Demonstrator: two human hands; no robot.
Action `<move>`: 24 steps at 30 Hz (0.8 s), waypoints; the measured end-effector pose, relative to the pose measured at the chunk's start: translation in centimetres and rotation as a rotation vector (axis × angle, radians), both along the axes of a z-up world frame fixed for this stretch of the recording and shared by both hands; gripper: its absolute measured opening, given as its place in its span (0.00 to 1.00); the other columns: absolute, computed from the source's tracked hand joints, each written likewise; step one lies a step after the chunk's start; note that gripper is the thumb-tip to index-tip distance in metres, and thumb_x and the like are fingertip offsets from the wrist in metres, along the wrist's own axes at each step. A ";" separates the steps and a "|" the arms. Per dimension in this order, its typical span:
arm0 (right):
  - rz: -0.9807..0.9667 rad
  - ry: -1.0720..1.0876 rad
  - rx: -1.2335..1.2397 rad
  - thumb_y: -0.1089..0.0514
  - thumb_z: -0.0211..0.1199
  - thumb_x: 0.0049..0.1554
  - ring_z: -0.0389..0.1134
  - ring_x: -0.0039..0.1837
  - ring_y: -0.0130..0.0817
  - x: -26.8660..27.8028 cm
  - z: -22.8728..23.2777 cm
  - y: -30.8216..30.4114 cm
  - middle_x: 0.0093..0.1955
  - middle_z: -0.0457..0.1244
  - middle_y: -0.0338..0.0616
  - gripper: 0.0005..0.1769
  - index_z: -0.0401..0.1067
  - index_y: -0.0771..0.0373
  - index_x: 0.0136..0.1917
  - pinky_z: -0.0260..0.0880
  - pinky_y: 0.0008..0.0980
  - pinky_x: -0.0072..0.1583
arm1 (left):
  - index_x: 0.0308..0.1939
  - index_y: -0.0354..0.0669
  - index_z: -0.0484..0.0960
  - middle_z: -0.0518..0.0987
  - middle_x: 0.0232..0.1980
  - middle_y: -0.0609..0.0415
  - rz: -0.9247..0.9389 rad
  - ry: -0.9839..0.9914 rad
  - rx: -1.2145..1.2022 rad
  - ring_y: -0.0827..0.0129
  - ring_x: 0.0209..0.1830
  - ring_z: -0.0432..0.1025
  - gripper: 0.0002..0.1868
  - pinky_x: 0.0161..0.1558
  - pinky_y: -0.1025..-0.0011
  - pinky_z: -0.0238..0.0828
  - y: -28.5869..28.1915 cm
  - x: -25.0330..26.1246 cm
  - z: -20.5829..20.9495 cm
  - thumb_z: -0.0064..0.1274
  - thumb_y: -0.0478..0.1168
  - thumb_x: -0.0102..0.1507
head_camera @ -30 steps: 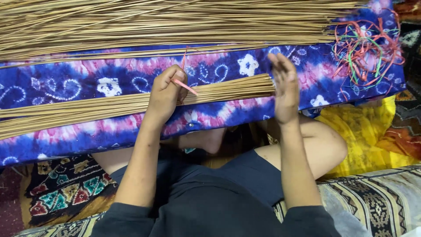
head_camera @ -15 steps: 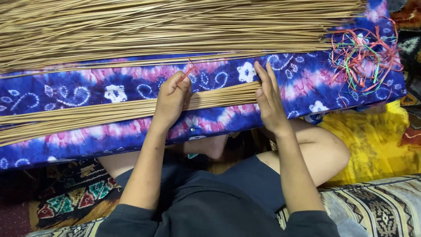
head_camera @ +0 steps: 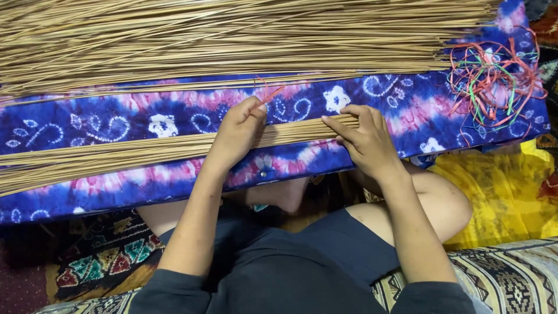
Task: Gathering thin wooden sticks into bundles and tying them with colorful string
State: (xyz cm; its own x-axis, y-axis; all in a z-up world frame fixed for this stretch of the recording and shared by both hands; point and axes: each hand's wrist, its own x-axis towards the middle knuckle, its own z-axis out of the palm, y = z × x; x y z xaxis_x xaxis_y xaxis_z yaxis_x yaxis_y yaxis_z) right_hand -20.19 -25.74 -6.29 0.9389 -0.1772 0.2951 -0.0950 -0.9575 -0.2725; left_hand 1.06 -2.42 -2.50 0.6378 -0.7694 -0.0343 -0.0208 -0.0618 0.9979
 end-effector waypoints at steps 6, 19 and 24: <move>-0.034 0.006 0.087 0.42 0.53 0.67 0.57 0.68 0.49 0.5 0.9 0.5 0.63 0.56 0.37 0.18 0.72 0.29 0.69 0.56 0.47 0.69 | 0.32 0.44 0.76 0.66 0.22 0.48 0.001 -0.189 0.063 0.64 0.28 0.63 0.14 0.35 0.64 0.64 0.4 -1.9 1.4 0.44 0.42 0.71; -0.031 -0.258 0.884 0.35 0.41 0.68 0.52 0.80 0.46 1.0 3.4 -0.2 0.78 0.55 0.53 0.34 0.60 0.57 0.78 0.45 0.47 0.80 | 0.30 0.42 0.70 0.55 0.15 0.60 0.053 0.201 -0.359 0.77 0.14 0.51 0.18 0.20 0.79 0.48 -0.1 -1.2 -2.0 0.41 0.44 0.75; -0.045 -0.389 1.039 0.17 0.18 0.61 0.46 0.82 0.63 3.3 3.2 0.8 0.79 0.52 0.66 0.56 0.48 0.60 0.82 0.35 0.60 0.80 | 0.30 0.41 0.70 0.54 0.15 0.61 0.059 0.215 -0.365 0.78 0.14 0.51 0.19 0.20 0.80 0.47 0.1 -1.1 -1.9 0.42 0.45 0.75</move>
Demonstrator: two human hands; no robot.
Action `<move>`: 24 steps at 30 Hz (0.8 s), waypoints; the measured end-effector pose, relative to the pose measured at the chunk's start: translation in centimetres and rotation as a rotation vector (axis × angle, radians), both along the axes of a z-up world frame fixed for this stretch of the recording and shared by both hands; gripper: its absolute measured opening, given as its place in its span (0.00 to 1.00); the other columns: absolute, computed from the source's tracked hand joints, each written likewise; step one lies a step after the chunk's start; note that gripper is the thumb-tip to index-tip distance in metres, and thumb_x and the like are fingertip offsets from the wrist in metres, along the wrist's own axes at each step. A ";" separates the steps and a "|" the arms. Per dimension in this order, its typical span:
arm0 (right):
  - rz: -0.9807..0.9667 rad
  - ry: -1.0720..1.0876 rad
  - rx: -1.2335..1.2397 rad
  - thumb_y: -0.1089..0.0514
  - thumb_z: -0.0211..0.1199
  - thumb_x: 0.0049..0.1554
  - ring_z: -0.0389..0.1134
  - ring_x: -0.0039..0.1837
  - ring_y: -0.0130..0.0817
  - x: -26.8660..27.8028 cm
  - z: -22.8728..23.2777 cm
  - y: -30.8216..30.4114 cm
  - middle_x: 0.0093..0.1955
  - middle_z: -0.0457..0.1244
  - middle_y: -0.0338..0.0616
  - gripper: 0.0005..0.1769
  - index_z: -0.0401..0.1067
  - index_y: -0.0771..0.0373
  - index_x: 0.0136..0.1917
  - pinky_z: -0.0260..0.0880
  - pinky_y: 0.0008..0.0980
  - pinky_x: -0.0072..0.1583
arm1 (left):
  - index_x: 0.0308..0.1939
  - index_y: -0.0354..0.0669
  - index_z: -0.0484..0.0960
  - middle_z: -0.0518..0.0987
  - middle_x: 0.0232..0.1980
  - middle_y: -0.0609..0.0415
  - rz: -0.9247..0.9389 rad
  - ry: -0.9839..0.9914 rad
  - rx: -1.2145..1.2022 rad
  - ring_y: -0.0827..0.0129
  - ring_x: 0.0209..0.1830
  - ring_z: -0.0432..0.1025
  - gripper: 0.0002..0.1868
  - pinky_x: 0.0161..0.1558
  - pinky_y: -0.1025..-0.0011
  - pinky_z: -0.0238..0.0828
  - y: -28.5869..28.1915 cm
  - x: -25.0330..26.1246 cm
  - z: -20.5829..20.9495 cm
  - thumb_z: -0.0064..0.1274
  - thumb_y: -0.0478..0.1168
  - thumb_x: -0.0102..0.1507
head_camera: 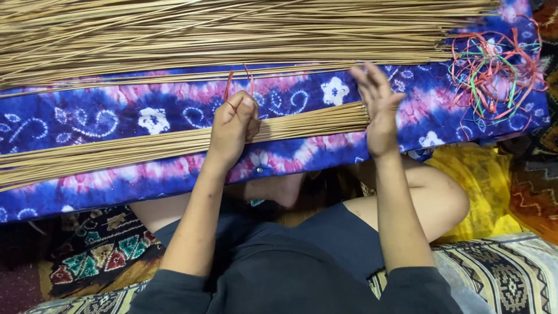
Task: Gathering thin wooden sticks into bundles and tying them with colorful string
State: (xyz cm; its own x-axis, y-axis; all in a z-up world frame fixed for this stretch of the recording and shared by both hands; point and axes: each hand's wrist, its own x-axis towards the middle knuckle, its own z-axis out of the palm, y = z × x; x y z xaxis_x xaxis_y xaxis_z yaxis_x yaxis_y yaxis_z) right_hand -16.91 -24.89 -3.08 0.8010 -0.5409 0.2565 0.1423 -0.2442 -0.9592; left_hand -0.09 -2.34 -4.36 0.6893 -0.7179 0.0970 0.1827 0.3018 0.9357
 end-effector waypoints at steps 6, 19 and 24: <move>0.099 0.119 -0.277 0.18 0.18 0.61 0.45 0.84 0.52 -0.3 0.0 0.5 0.80 0.53 0.54 0.56 0.50 0.59 0.82 0.35 0.52 0.81 | 0.30 0.41 0.71 0.55 0.14 0.59 0.000 -0.037 -0.003 0.77 0.13 0.51 0.19 0.19 0.79 0.47 -0.4 -0.1 -0.1 0.41 0.43 0.75; 0.025 0.136 -1.066 0.45 0.60 0.66 0.65 0.66 0.45 3.1 0.5 6.8 0.61 0.66 0.41 0.13 0.79 0.51 0.57 0.59 0.52 0.69 | 0.30 0.43 0.70 0.55 0.15 0.61 0.008 -0.043 -0.099 0.80 0.14 0.50 0.19 0.21 0.80 0.44 -0.1 -0.5 -0.8 0.42 0.46 0.75; 0.242 0.218 -0.794 0.54 0.69 0.54 0.68 0.63 0.38 6.2 -1.2 8.8 0.57 0.70 0.32 0.13 0.78 0.50 0.54 0.62 0.43 0.64 | 0.29 0.44 0.70 0.65 0.17 0.57 -0.011 -0.169 -0.114 0.77 0.18 0.54 0.21 0.25 0.78 0.49 0.7 -0.4 0.5 0.39 0.48 0.75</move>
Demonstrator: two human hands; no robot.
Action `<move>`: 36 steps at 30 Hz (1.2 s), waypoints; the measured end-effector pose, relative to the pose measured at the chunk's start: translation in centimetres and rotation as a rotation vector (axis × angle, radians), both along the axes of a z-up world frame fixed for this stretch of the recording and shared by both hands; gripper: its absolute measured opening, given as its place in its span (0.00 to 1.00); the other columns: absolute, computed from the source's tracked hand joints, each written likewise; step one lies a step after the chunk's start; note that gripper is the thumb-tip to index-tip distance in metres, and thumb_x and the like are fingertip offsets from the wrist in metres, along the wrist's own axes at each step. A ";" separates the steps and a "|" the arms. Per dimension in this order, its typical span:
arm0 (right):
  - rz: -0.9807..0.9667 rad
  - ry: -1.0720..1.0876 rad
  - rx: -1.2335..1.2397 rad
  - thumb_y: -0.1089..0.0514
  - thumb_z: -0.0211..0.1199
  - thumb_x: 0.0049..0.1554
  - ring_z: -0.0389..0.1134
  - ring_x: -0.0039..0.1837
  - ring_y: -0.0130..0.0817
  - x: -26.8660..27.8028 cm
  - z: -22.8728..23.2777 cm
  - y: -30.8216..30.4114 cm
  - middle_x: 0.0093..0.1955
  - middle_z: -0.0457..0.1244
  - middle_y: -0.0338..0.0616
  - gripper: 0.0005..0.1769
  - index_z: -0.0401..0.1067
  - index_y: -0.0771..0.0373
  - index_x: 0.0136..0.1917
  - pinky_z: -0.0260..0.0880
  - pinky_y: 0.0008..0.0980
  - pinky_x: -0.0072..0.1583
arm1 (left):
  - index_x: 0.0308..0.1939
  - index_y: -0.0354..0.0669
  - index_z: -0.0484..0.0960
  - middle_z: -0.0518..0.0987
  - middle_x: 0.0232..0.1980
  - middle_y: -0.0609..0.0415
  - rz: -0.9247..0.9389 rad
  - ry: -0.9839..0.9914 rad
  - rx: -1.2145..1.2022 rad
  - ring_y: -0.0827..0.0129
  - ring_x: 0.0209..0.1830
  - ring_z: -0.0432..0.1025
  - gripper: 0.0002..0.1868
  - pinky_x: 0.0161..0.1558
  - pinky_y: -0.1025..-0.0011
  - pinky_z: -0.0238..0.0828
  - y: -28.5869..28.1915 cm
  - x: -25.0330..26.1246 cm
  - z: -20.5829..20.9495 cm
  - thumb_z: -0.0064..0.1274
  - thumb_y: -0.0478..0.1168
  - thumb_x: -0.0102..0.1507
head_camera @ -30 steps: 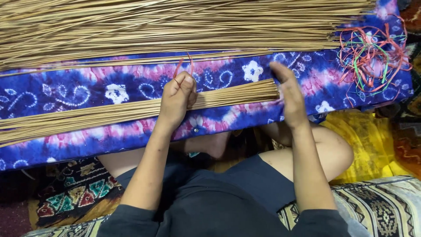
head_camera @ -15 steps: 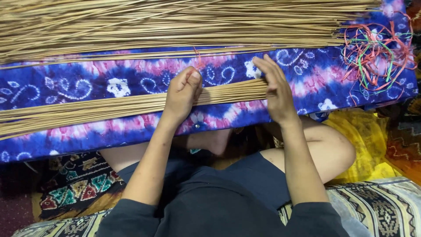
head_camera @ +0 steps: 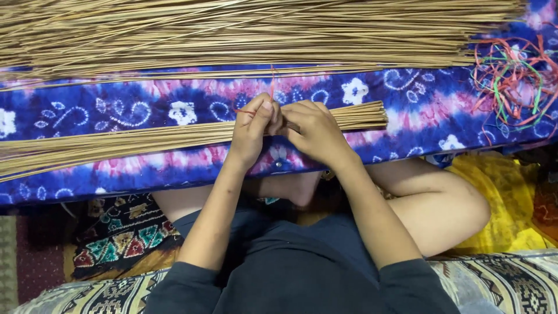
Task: Gathering thin wooden sticks into bundles and tying them with colorful string
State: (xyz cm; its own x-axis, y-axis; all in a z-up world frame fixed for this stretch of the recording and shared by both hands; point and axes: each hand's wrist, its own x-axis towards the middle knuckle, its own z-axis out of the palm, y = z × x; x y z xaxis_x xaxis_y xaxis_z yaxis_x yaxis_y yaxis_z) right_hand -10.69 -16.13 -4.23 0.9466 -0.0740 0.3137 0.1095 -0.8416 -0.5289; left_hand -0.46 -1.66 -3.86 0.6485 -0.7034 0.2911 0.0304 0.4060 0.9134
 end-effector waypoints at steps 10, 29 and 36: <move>-0.190 0.040 -0.037 0.46 0.69 0.56 0.70 0.51 0.38 1.8 0.7 1.4 0.44 0.69 0.27 0.04 0.77 0.42 0.44 0.64 0.39 0.53 | 0.30 0.43 0.73 0.72 0.19 0.53 0.081 -0.184 0.082 0.68 0.24 0.64 0.19 0.36 0.72 0.61 2.3 0.9 5.3 0.40 0.44 0.75; -0.057 0.131 0.523 0.58 0.61 0.63 0.71 0.50 0.40 2.0 3.7 1.3 0.41 0.69 0.45 0.04 0.76 0.56 0.50 0.68 0.41 0.57 | 0.29 0.42 0.77 0.80 0.31 0.49 0.192 -0.316 0.021 0.63 0.36 0.73 0.18 0.49 0.69 0.68 3.2 1.6 6.1 0.44 0.42 0.73; -0.015 -0.011 0.910 0.60 0.51 0.68 0.69 0.50 0.29 3.5 1.6 0.7 0.43 0.68 0.42 0.05 0.67 0.60 0.53 0.66 0.31 0.58 | 0.34 0.43 0.81 0.76 0.46 0.48 0.363 -0.591 0.102 0.56 0.49 0.68 0.13 0.58 0.62 0.62 3.9 1.5 8.3 0.49 0.40 0.72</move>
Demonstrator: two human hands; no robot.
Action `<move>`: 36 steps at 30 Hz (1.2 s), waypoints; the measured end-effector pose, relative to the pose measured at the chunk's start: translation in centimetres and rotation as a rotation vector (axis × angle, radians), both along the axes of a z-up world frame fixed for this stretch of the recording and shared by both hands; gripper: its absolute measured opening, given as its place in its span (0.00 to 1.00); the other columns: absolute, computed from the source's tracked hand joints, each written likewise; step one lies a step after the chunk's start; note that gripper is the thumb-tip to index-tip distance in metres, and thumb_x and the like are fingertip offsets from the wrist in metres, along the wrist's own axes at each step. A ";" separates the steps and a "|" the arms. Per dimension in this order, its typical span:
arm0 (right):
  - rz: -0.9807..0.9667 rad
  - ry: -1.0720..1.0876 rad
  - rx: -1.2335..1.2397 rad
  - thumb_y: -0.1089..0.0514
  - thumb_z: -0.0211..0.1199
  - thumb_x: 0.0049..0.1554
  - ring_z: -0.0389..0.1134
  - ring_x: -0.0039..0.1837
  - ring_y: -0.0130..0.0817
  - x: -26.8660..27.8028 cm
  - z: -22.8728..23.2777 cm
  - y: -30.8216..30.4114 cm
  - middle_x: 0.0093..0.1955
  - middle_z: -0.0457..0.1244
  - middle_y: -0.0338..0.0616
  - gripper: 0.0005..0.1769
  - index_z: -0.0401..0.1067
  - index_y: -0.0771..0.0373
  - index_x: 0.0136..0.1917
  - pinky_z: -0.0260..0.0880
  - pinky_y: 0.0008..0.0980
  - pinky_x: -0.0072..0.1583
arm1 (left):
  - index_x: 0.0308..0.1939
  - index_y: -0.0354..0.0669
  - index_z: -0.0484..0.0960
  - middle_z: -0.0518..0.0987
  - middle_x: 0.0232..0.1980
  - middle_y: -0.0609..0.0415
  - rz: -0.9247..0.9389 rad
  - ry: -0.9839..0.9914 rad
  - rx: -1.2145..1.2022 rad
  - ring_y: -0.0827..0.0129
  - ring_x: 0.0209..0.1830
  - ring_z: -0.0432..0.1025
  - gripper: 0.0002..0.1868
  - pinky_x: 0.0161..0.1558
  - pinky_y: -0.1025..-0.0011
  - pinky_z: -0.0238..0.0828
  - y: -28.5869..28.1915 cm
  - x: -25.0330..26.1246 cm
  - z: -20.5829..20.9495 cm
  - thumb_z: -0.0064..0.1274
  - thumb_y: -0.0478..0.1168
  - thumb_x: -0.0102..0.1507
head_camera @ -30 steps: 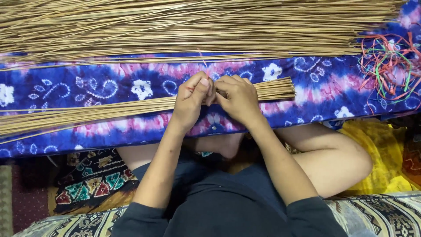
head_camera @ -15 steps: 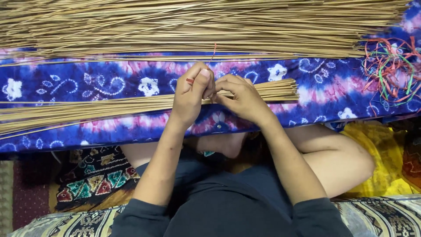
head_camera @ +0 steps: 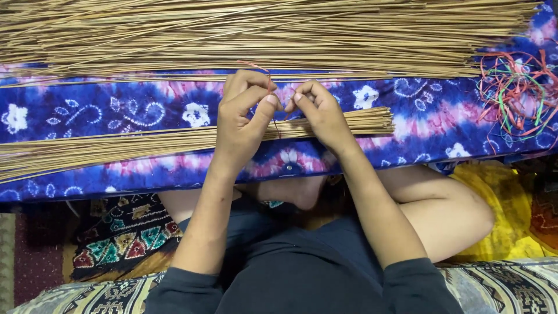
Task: Gathering thin wooden sticks into bundles and tying them with colorful string
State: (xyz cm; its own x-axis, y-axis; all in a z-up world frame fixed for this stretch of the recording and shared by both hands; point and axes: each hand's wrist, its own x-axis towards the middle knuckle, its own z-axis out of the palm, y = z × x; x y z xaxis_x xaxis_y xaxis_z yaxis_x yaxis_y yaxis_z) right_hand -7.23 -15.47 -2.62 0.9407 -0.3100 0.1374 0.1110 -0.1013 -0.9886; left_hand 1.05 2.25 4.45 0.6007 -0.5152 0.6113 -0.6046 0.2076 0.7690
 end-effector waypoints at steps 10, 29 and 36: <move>0.004 0.045 -0.037 0.62 0.56 0.64 0.67 0.45 0.25 0.0 0.7 0.6 0.42 0.69 0.42 0.04 0.71 0.63 0.52 0.65 0.26 0.52 | 0.35 0.40 0.81 0.75 0.43 0.50 0.035 0.012 0.023 0.60 0.43 0.67 0.11 0.51 0.65 0.63 -0.2 0.5 -0.2 0.50 0.39 0.71; 0.004 0.142 -0.135 0.66 0.67 0.56 0.63 0.35 0.18 -1.5 1.4 1.6 0.39 0.72 0.40 0.07 0.79 0.68 0.49 0.61 0.17 0.38 | 0.42 0.34 0.79 0.76 0.40 0.52 0.148 -0.021 0.166 0.65 0.38 0.68 0.10 0.42 0.68 0.66 -3.3 1.0 -1.3 0.50 0.39 0.69; 0.012 0.044 -0.210 0.56 0.67 0.61 0.65 0.39 0.22 -1.5 0.1 0.9 0.33 0.69 0.40 0.05 0.79 0.59 0.48 0.64 0.24 0.44 | 0.47 0.37 0.82 0.78 0.32 0.43 0.078 -0.385 0.502 0.46 0.36 0.74 0.15 0.43 0.51 0.71 0.4 0.8 -4.0 0.58 0.46 0.67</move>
